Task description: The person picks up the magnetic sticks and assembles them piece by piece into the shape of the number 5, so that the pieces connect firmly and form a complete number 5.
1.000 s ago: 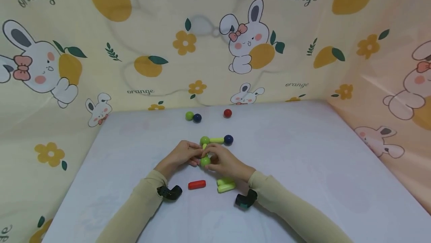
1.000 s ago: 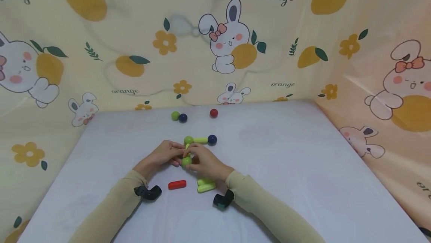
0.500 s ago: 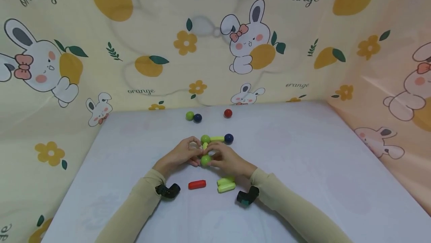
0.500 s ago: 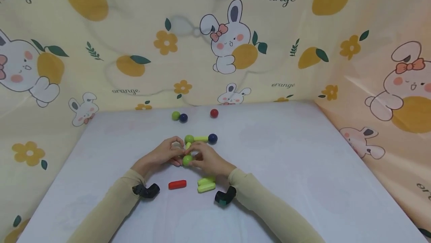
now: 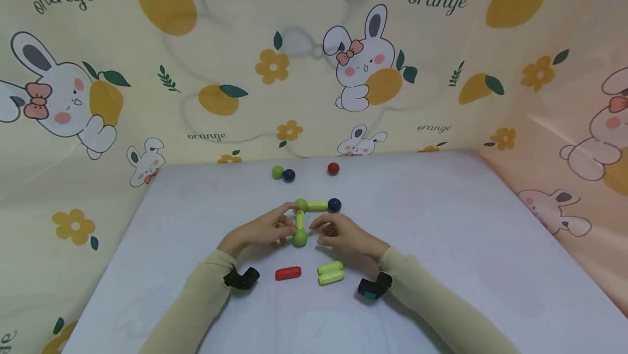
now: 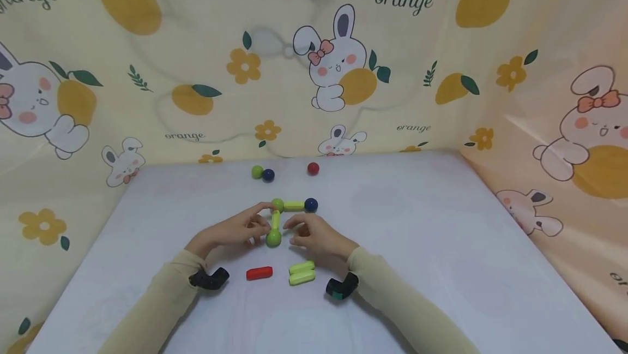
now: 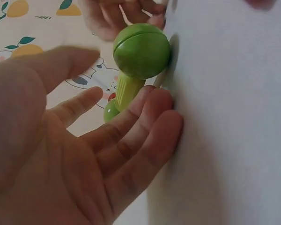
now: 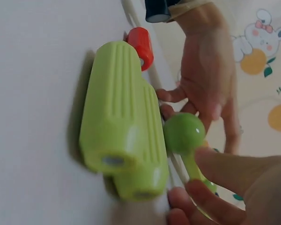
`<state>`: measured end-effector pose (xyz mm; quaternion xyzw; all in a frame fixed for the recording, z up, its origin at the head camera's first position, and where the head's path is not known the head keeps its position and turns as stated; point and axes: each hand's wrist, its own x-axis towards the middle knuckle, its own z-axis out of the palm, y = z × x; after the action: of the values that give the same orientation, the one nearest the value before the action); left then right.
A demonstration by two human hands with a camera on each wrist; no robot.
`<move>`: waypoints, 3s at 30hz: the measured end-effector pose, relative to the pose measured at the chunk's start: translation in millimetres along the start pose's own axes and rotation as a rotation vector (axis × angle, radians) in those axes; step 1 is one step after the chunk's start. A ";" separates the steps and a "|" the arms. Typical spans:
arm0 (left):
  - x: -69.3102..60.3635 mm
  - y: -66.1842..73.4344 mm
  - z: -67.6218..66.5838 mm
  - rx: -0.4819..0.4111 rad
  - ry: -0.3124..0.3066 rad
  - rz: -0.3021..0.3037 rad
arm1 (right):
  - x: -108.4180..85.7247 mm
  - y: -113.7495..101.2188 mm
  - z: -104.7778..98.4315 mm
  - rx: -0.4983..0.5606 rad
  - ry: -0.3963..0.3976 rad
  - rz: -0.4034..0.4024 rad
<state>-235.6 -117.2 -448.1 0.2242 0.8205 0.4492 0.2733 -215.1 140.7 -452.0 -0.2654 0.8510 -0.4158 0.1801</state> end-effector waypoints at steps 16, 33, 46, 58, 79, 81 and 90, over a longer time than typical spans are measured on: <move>3.4 -4.1 2.6 -0.028 0.007 0.017 | -34.7 1.5 -24.4 -0.036 -0.293 -0.025; 6.7 -4.6 7.6 0.009 0.032 0.042 | -37.3 1.4 -16.5 -0.109 -0.288 -0.069; 7.4 0.3 6.5 0.012 0.082 -0.027 | -15.9 9.1 -42.2 -0.063 -0.105 -0.043; 8.2 -2.8 7.9 -0.004 0.062 -0.033 | -3.4 6.5 -33.3 -0.044 -0.053 -0.020; 7.1 -4.4 6.5 0.003 0.067 -0.010 | 0.2 10.3 -26.9 -0.060 -0.007 0.011; 7.5 -4.8 6.8 0.002 0.064 -0.006 | 0.6 10.8 -26.1 -0.060 -0.003 0.015; 7.8 -5.1 6.4 -0.013 0.052 0.007 | 3.8 13.9 -20.6 -0.078 0.031 0.020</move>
<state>-237.9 -111.0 -457.2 0.2134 0.8236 0.4613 0.2517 -233.2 158.2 -451.4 -0.2573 0.8718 -0.3846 0.1606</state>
